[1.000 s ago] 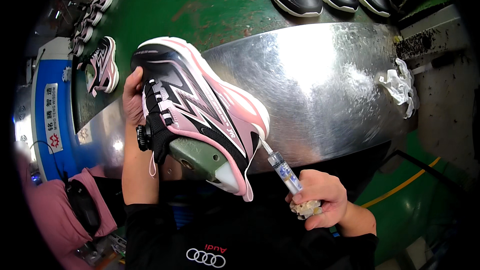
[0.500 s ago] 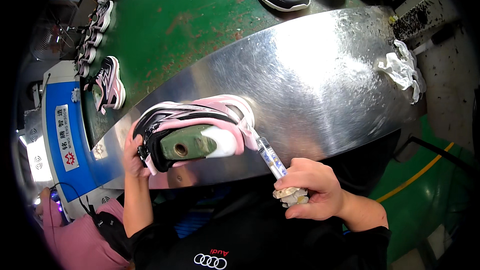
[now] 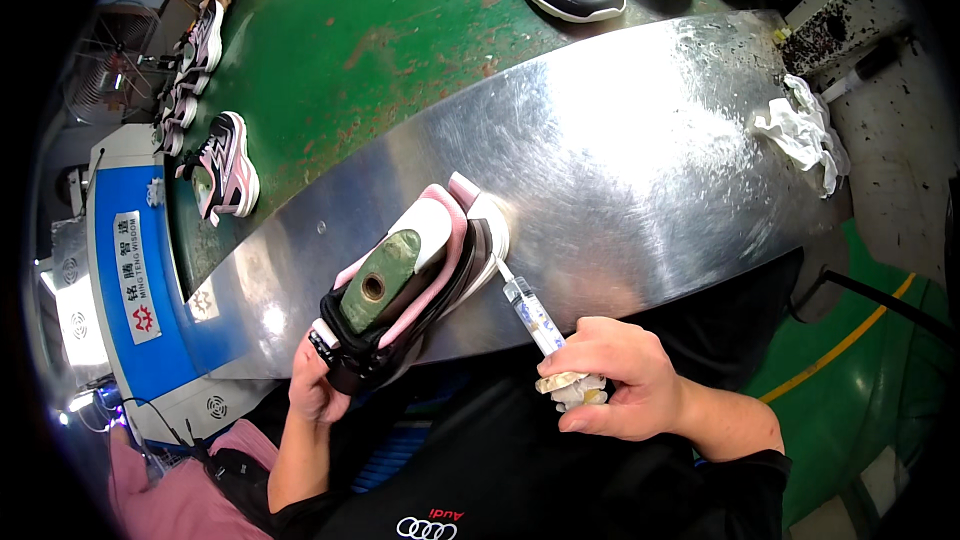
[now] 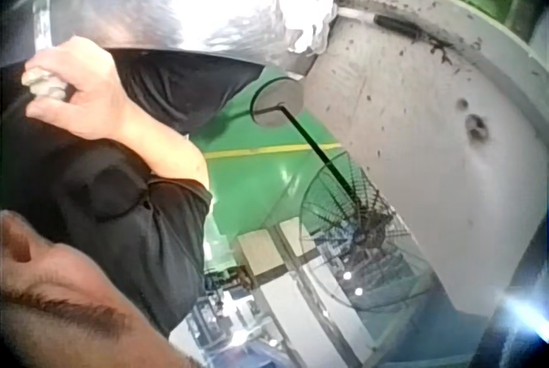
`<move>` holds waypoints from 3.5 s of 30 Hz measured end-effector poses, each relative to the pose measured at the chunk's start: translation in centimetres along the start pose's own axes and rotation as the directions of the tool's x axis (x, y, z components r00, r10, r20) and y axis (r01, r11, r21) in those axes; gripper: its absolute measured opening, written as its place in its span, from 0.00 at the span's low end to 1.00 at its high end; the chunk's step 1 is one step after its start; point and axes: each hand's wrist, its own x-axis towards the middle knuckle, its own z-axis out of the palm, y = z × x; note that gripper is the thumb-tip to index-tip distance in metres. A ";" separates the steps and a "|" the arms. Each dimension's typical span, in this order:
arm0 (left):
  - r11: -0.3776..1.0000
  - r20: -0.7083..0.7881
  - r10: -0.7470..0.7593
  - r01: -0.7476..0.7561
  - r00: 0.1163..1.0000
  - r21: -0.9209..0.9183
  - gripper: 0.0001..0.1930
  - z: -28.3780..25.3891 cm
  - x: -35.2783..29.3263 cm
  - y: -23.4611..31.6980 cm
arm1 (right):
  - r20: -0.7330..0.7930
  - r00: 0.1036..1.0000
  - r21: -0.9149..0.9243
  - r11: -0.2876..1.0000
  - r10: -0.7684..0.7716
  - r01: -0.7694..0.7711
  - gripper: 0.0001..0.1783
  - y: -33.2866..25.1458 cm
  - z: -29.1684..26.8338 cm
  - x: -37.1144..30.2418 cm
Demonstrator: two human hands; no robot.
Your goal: The person applies glue from a syringe along the seam where the sole meets the upper of several sneakers, then places each shoe on a conveyor belt.
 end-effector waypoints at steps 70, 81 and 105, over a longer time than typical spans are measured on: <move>0.625 0.778 -0.205 0.691 0.593 -0.362 0.16 17.7 6.8 -9.5 | 0.123 0.984 -0.852 0.494 -0.129 0.171 0.16 -12.1 -1.1 -5.0; 0.618 0.787 -0.189 0.694 0.588 -0.370 0.16 18.4 6.5 -8.4 | 0.186 0.963 -0.926 0.293 -0.197 0.239 0.16 -9.8 -0.8 -5.2; 0.607 0.839 -0.084 0.695 0.538 -0.385 0.15 17.2 6.1 -8.8 | 0.228 0.874 -0.896 0.259 -0.430 0.361 0.15 -10.4 -0.7 -6.7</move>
